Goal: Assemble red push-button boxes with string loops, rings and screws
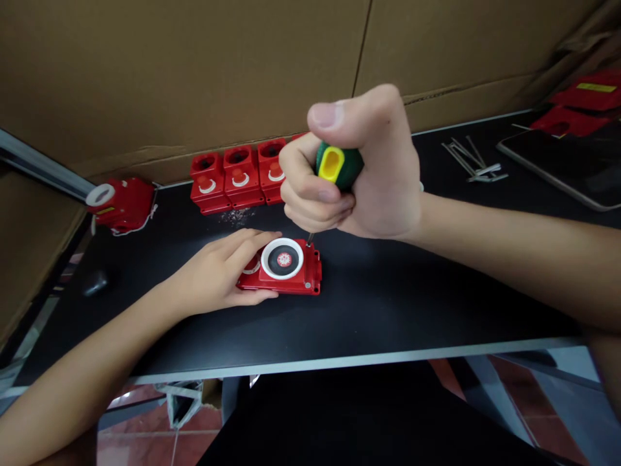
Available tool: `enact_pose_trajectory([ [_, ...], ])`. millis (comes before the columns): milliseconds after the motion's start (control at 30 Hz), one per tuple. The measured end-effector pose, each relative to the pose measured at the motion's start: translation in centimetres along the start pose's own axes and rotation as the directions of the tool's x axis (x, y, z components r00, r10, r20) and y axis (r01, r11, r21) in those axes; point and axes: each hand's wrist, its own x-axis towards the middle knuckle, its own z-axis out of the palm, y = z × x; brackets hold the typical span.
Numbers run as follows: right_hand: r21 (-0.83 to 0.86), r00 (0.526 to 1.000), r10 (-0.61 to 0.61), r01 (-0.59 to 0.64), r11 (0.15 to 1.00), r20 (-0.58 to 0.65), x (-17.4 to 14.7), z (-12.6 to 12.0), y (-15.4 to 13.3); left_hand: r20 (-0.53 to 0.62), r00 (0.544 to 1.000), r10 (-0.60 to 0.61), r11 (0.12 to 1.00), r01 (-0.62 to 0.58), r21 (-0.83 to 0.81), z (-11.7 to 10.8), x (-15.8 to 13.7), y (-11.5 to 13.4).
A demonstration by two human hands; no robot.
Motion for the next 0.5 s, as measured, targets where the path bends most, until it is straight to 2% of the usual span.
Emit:
enact_pose_trajectory([
  [133,0.042,0.995,-0.025,0.021,0.999,0.092,0.0,-0.9,-0.5,0.010,1.000,-0.009,1.000,0.008,0.016,0.1,0.0,-0.1],
  [267,-0.030,0.995,-0.053,0.056,0.998,0.088,0.1,-1.3,-0.4,0.054,0.997,-0.049,0.999,0.049,-0.001,-0.1,0.0,-0.1],
  [367,-0.225,0.993,-0.106,0.117,0.967,0.059,0.1,-1.3,-0.9,0.047,0.999,-0.024,1.000,0.024,0.020,-0.3,0.0,0.0],
  [433,-0.421,0.991,-0.130,0.135,0.897,0.040,0.0,-1.0,-1.5,0.031,1.000,0.002,1.000,-0.003,0.030,-0.3,0.0,0.1],
  [500,-0.575,0.993,-0.117,0.091,0.813,-0.007,-0.2,-0.5,-2.4,0.019,1.000,0.019,0.999,-0.019,0.033,-0.4,0.1,0.1],
])
